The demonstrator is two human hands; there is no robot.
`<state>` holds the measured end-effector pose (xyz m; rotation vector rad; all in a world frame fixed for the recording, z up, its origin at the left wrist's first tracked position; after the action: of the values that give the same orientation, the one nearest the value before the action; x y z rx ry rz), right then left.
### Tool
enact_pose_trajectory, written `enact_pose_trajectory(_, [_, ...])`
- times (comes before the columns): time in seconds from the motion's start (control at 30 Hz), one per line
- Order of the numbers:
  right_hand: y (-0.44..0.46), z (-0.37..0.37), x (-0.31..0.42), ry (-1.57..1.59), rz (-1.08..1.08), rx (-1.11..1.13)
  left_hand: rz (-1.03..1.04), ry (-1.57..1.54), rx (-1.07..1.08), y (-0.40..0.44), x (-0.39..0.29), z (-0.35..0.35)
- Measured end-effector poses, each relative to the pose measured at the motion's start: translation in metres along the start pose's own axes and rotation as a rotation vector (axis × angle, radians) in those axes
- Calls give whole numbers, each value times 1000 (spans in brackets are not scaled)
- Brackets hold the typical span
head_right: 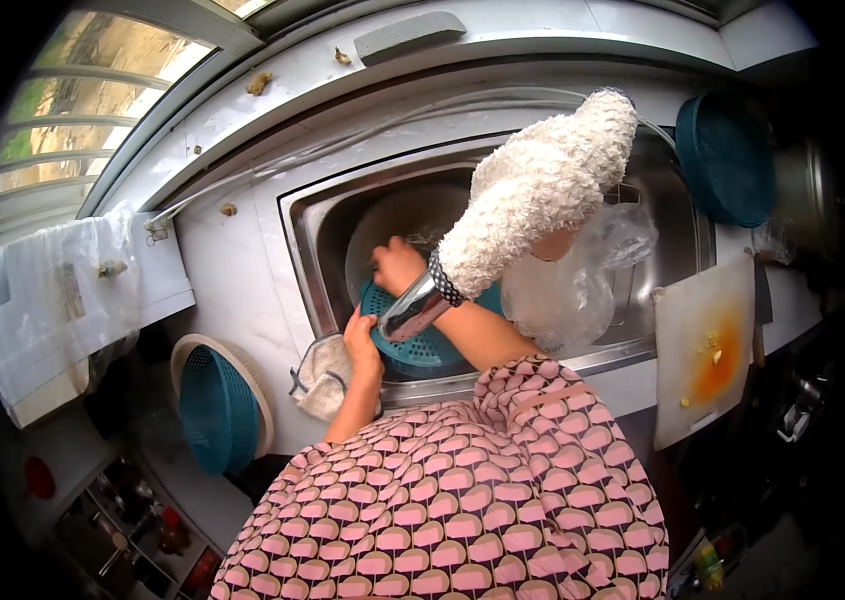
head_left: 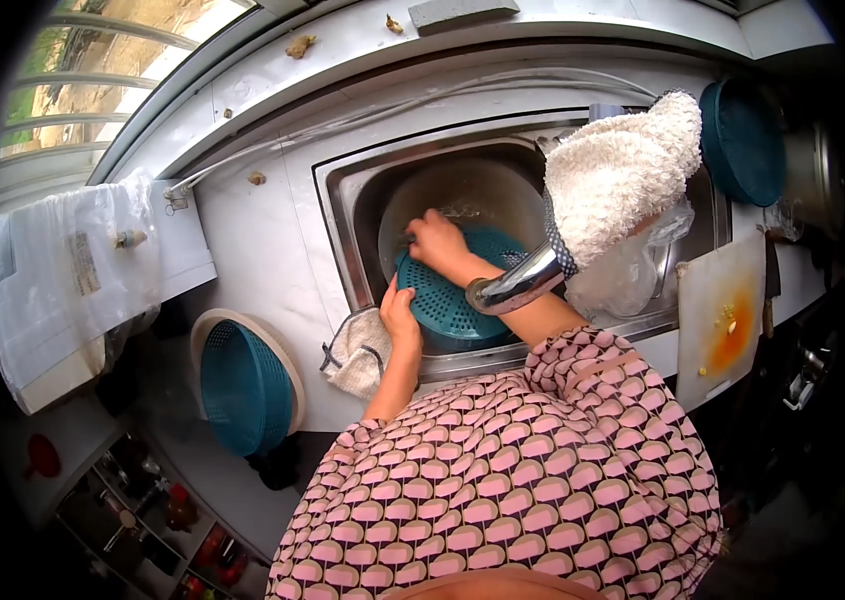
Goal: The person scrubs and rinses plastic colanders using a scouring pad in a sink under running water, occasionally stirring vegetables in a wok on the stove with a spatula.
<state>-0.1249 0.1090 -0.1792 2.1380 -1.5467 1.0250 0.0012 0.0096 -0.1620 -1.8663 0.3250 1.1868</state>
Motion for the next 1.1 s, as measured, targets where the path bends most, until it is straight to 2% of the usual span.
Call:
enact_pose_trajectory(0.07, [7,-5,-53,-208,209,68,6,-35,-36,-4,-18,2])
enact_pose_trajectory(0.13, [-9,-16,-82,-303,267,-16,3,-7,-41,-2,-20,3])
enact_pose_trajectory(0.2, [-26,-26,-83,-210,398,-29,3,-13,-22,5,-18,6])
enact_pose_trajectory(0.3, [-26,-22,-35,-41,300,-48,-69,-56,-26,4,-20,7])
enact_pose_trajectory(0.4, [-9,-2,24,164,51,51,-101,-55,58,1,-24,3])
enact_pose_trajectory(0.47, [-6,-3,39,202,-23,176,-98,42,1,1,-17,-1])
enact_pose_trajectory(0.57, [-9,-2,12,317,-16,133,-43,19,33,-2,-13,3])
enact_pose_trajectory(0.63, [-4,4,-27,29,48,28,-160,-161,80,5,-12,6])
enact_pose_trajectory(0.7, [-5,-6,-57,-169,211,26,-122,-137,37,4,-15,5])
enact_pose_trajectory(0.8, [-25,-15,-85,-413,296,-74,-98,-96,18,-4,-25,5])
enact_pose_trajectory(0.87, [-50,-37,-82,-364,219,-151,-58,-130,-31,-6,-32,6])
enact_pose_trajectory(0.9, [-60,-48,-79,-338,241,-95,-21,-123,-40,-4,-27,4])
enact_pose_trajectory(1.03, [-98,-55,-58,-45,387,324,113,49,-104,-27,-61,15])
enact_pose_trajectory(1.07, [-105,-60,-24,2,380,356,111,48,-96,-28,-55,16])
enact_pose_trajectory(1.1, [-107,-73,18,13,261,234,153,-9,-132,-27,-44,16])
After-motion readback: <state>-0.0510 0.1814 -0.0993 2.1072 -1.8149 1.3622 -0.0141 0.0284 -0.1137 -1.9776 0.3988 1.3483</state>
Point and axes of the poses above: each hand's wrist, its own y-axis towards the middle knuckle, its own z-axis out of the palm, x = y × z, the point moved 2 cm from there along y, towards the middle knuckle, and after that the axes turned 5 degrees about -x, right-handed, at the moved point
